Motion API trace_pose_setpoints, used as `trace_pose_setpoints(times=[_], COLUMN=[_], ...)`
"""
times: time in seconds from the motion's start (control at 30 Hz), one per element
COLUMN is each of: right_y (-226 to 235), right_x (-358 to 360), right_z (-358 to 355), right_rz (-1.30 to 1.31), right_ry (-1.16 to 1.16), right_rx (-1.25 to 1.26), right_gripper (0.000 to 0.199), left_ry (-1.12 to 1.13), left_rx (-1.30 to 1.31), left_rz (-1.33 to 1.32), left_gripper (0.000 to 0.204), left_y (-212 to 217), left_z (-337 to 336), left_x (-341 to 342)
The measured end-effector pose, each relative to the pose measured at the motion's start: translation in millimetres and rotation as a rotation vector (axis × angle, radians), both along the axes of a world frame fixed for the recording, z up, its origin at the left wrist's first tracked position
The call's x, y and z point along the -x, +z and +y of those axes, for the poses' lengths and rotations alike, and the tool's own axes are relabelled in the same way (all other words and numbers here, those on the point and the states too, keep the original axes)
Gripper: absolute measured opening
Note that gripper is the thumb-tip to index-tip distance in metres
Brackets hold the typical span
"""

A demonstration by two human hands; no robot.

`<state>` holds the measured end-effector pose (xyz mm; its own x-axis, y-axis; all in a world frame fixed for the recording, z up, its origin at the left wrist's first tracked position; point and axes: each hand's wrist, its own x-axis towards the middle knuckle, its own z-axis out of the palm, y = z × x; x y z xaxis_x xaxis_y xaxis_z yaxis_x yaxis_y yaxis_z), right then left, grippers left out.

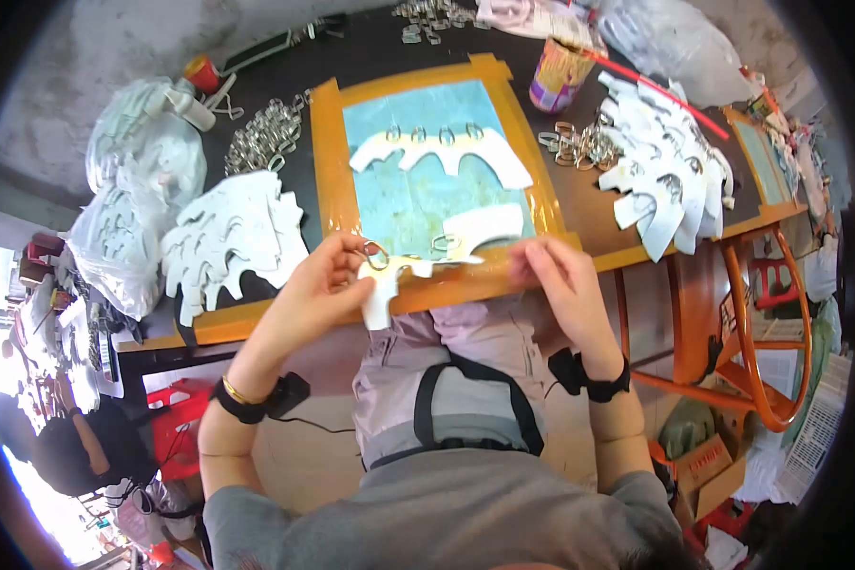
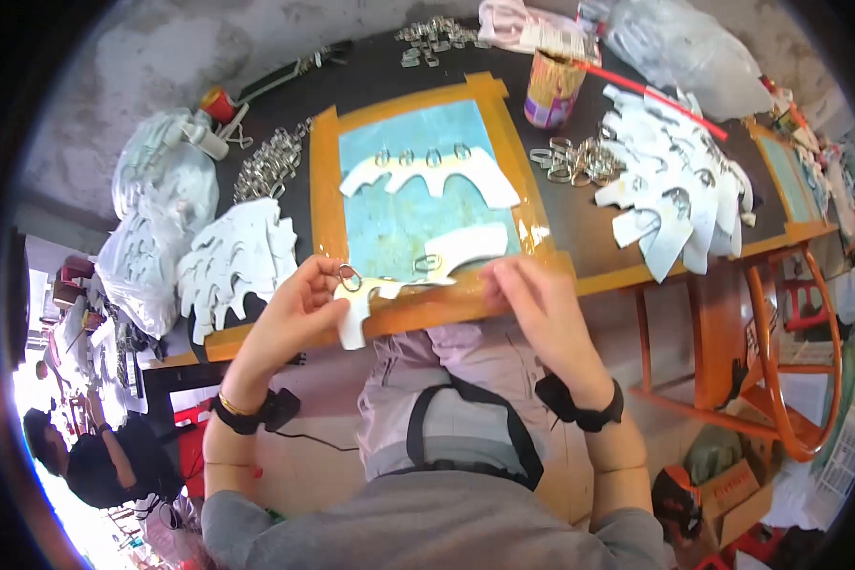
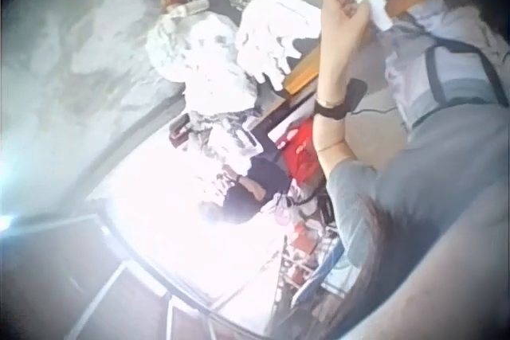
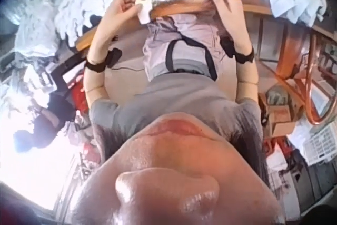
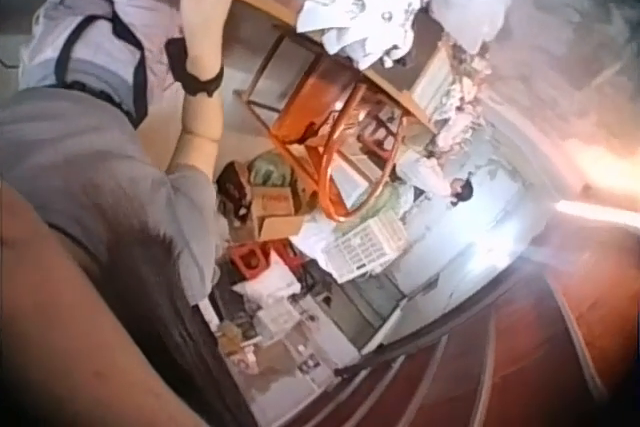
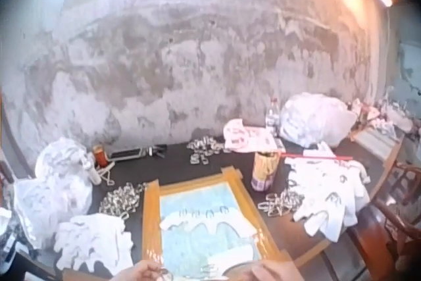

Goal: Manually attach metal rings and assemble white leather or material components for shoe manufacturing.

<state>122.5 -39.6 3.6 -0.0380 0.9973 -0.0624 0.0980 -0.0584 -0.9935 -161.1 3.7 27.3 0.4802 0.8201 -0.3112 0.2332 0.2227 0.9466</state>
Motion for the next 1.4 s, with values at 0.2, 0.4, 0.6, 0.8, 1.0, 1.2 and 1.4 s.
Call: trace_pose_setpoints(times=[0.2,0.4,0.6,0.8,1.0,1.2,1.4], right_y=[-18,7,5,2,-1,-3,-8], right_x=[10,16,23,22,32,24,26], right_z=[62,37,29,33,35,55,63], right_rz=[-0.755,-0.742,-0.761,-0.736,-0.778,-0.571,-0.492], right_ry=[0.090,0.273,0.280,0.280,0.310,0.426,0.354], right_rx=[-0.692,-0.352,-0.295,-0.281,-0.522,-0.225,-0.344], right_gripper=[0.027,0.047,0.054,0.053,0.057,0.057,0.044], left_ry=[0.045,0.100,0.087,0.117,0.067,0.066,0.108], left_rx=[-0.005,-0.023,-0.035,-0.143,-0.119,-0.132,-0.164], left_rz=[0.099,0.106,0.100,-0.010,0.066,0.082,0.037], left_gripper=[0.031,0.032,0.025,0.020,0.020,0.018,0.015], left_y=[20,6,8,13,24,28,20], left_z=[14,18,28,44,45,39,50], left_x=[25,35,29,26,22,29,36])
